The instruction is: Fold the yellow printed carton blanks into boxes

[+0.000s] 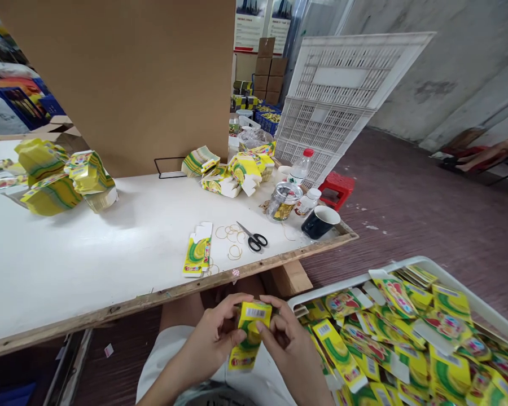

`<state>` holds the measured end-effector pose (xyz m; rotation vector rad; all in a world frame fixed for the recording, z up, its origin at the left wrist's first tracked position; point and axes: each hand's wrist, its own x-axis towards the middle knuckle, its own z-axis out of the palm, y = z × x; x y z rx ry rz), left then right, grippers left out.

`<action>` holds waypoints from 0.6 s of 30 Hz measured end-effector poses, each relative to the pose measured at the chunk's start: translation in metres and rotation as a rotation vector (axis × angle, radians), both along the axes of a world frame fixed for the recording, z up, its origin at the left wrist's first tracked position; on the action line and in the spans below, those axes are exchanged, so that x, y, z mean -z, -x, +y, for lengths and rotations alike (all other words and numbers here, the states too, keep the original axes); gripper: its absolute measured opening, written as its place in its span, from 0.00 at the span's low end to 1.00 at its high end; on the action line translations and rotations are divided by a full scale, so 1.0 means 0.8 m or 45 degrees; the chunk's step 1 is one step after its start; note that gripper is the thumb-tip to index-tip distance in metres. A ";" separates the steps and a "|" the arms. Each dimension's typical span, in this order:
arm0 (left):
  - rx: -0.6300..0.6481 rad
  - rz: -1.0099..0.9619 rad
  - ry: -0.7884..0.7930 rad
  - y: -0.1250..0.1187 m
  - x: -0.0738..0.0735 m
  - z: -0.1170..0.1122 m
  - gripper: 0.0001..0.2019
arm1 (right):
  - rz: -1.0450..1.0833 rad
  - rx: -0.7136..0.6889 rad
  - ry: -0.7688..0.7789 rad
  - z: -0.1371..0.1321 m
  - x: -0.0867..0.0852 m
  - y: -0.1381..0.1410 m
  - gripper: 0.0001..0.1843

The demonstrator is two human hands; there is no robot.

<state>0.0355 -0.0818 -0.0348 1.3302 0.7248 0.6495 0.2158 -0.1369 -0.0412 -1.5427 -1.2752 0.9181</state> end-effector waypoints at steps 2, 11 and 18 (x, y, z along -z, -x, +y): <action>0.055 -0.070 0.068 0.000 -0.002 0.000 0.21 | 0.033 0.028 -0.003 0.002 0.003 0.004 0.17; -0.117 -0.078 0.215 -0.011 0.002 -0.001 0.25 | -0.189 0.066 -0.064 -0.003 0.007 0.006 0.18; -0.233 0.425 -0.329 -0.006 0.007 0.036 0.27 | -0.638 0.413 -0.249 -0.017 -0.001 -0.054 0.18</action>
